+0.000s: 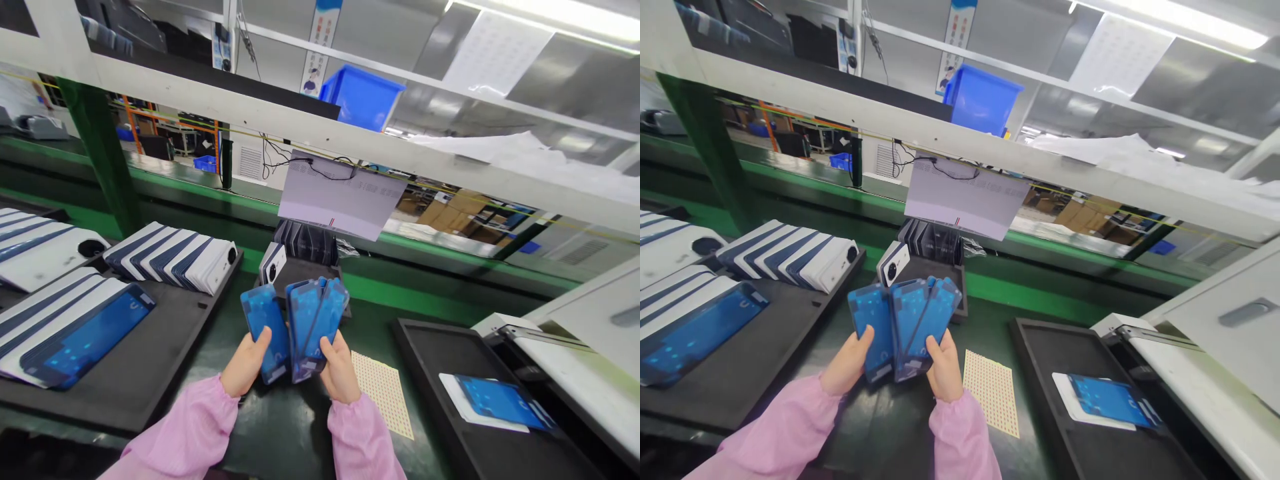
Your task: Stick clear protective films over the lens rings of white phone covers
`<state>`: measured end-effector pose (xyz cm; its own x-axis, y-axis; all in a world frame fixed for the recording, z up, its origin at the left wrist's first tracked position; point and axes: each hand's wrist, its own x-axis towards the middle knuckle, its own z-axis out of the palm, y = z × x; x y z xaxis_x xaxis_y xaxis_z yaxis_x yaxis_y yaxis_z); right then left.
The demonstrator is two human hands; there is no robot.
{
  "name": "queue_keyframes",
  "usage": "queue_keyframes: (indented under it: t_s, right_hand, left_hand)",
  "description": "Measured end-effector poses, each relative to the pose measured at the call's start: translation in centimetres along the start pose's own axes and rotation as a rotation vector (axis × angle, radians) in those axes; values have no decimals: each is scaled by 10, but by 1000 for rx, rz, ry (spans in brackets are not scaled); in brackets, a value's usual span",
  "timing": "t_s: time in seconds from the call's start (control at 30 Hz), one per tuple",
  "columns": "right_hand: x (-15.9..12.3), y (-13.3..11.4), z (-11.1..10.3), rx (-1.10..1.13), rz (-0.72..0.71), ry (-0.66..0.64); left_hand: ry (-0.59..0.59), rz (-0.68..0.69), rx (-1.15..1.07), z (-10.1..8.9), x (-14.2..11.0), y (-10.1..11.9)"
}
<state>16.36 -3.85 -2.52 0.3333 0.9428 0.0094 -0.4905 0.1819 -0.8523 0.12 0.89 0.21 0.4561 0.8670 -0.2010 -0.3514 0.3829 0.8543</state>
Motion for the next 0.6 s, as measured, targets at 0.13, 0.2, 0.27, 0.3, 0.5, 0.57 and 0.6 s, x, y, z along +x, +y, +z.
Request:
queue_keyframes:
  t_s: [0.13, 0.2, 0.27, 0.3, 0.5, 0.57, 0.6]
  right_hand:
    - [-6, 21, 9, -274, -102, -85]
    - [-7, 29, 9, -393, -178, -109]
    - [-8, 33, 7, -458, -256, -88]
    - [-7, 34, 5, -472, -280, -70]
    - [-1, 25, 5, -299, -198, -52]
    - [1, 22, 6, -232, -152, -45]
    - [3, 21, 5, -211, -141, -28]
  left_hand:
    - [-14, 95, 110, 4, -5, -6]
    - [19, 177, 186, 5, -6, -6]
    - [27, 219, 233, 4, -6, -6]
    - [18, 225, 240, 4, -5, -6]
    - [82, 229, 205, 0, 4, -10]
    - [120, 218, 181, 0, 6, -13]
    - [133, 214, 169, 0, 7, -14]
